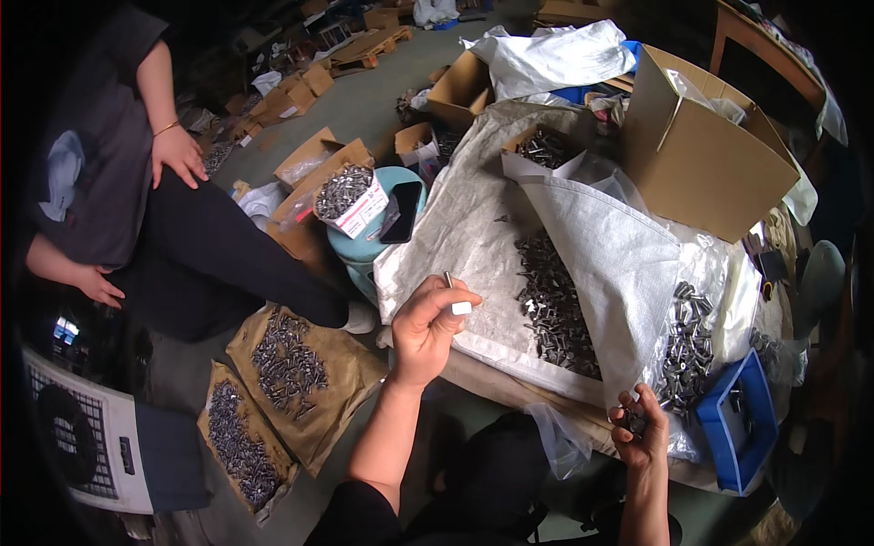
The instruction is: The person picks up metal bolts and fittings from a table and connects them together by hand. The person then pulls back a white fabric sack to uncover smaller metal hardware and fits additional metal pieces together.
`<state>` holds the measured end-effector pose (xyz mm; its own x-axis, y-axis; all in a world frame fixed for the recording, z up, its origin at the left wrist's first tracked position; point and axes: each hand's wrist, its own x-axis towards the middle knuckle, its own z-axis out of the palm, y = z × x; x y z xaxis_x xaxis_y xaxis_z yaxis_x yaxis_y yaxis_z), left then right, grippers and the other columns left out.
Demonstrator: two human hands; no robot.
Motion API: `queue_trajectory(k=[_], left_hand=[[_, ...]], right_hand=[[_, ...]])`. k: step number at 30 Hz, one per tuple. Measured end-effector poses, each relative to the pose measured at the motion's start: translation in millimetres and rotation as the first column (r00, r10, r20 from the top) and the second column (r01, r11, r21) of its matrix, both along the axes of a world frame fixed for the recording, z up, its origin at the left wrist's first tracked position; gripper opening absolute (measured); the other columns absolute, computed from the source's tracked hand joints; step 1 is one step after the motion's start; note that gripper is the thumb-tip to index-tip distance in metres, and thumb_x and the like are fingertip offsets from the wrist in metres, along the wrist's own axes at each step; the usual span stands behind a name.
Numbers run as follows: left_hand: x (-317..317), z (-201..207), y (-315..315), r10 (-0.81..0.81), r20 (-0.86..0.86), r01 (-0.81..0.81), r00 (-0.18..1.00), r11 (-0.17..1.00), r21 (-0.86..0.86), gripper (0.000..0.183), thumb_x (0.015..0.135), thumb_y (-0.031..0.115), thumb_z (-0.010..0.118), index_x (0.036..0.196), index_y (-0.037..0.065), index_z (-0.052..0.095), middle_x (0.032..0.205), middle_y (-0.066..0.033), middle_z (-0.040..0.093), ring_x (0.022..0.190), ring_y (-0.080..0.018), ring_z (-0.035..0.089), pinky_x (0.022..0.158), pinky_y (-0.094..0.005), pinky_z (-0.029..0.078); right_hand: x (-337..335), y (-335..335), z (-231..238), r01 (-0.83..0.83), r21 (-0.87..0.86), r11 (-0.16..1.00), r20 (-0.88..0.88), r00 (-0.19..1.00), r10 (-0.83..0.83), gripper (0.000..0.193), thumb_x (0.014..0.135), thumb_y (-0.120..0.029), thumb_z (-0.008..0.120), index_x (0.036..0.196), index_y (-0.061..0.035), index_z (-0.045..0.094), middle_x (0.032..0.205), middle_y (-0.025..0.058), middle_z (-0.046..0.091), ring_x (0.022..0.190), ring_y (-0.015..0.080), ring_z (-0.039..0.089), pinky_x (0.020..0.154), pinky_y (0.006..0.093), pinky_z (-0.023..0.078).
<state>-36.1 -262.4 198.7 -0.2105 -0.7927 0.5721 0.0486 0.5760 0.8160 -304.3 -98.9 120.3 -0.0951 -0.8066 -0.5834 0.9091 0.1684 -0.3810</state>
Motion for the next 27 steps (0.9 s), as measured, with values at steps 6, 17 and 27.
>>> queue_trajectory(k=[6,17,27], left_hand=[[10,16,12,0.019,0.011,-0.019,1.0,0.998,-0.061,0.011,0.08,0.007,0.056,0.086,-0.001,0.059,0.072,-0.0036,0.051,0.059,-0.0093,0.042,0.055,-0.0195,0.037],[10,31,20,0.018,0.005,-0.017,1.0,0.997,-0.082,0.01,0.077,0.005,0.057,0.086,-0.001,0.059,0.075,-0.0062,0.053,0.069,-0.0143,0.047,0.064,-0.0233,0.04],[12,31,20,0.022,0.018,-0.02,1.0,0.995,-0.103,0.011,0.077,0.007,0.057,0.085,-0.001,0.059,0.073,-0.0056,0.051,0.068,-0.0141,0.047,0.063,-0.0232,0.039]], right_hand=[[4,3,2,-0.016,0.0,1.0,-0.023,1.0,0.016,0.018,0.078,-0.022,0.057,0.093,-0.0155,0.05,0.081,0.0047,0.054,0.062,0.02,0.053,0.034,0.0194,0.035],[2,6,2,-0.027,-0.006,1.0,-0.013,1.0,0.027,0.012,0.079,-0.023,0.056,0.088,-0.0169,0.052,0.079,0.0039,0.057,0.059,0.0181,0.055,0.032,0.0183,0.034],[3,6,5,-0.026,0.015,1.0,-0.009,1.0,0.026,0.011,0.079,-0.023,0.056,0.087,-0.017,0.053,0.078,0.0039,0.057,0.06,0.018,0.055,0.033,0.0179,0.034]])
